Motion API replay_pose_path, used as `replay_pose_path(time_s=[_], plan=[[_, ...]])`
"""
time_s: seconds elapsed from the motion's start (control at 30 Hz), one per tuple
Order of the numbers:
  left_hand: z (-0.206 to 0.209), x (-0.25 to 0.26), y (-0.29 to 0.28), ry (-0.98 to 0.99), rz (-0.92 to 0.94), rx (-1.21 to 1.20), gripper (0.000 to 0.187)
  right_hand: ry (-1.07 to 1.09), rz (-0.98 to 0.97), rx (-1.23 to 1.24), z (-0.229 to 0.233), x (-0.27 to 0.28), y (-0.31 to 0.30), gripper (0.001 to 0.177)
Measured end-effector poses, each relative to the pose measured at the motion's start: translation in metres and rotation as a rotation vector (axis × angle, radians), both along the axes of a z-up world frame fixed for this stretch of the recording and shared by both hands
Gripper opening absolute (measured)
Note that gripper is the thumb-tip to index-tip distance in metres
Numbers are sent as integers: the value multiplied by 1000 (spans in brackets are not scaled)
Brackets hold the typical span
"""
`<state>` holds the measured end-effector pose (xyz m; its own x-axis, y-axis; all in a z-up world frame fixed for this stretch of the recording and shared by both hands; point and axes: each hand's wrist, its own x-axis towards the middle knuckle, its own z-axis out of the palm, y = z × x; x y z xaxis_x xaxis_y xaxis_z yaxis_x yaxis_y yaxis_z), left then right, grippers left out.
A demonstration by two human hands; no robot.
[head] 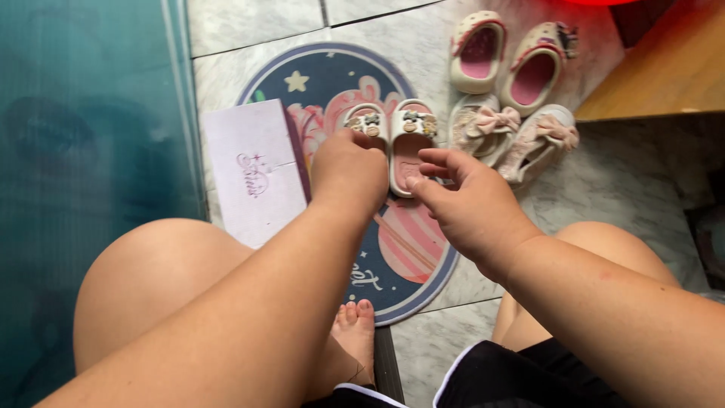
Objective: Organizing various pairs of shoes and slippers on a wooden shoe rack.
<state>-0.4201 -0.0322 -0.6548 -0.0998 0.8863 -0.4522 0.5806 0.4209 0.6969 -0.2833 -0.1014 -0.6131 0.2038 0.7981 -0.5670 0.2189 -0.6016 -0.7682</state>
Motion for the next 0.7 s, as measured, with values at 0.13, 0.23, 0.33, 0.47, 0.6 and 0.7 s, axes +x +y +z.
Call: replay_pose_path(time_s=[0.13,0.23,0.33,0.47,0.6,0.7], plan=[[39,51,-15,-285,36,-222,33,2,-184,95,9,31,-18,48],[40,85,-26,-329,-35,-187,31,-53,-339,71,29,51,-33,43],[47,120,-34,-316,-137,-119,30,-95,-467,102,47,70,-47,41],[79,162,-48,-458,-212,-269,29,-158,-660,128,70,95,-69,39],[104,200,-70,-466,-384,-370,28,-173,-851,240,87,118,-99,37],[96,228,-90,-522,-559,-392,28,-185,-1013,274,104,127,-123,35]])
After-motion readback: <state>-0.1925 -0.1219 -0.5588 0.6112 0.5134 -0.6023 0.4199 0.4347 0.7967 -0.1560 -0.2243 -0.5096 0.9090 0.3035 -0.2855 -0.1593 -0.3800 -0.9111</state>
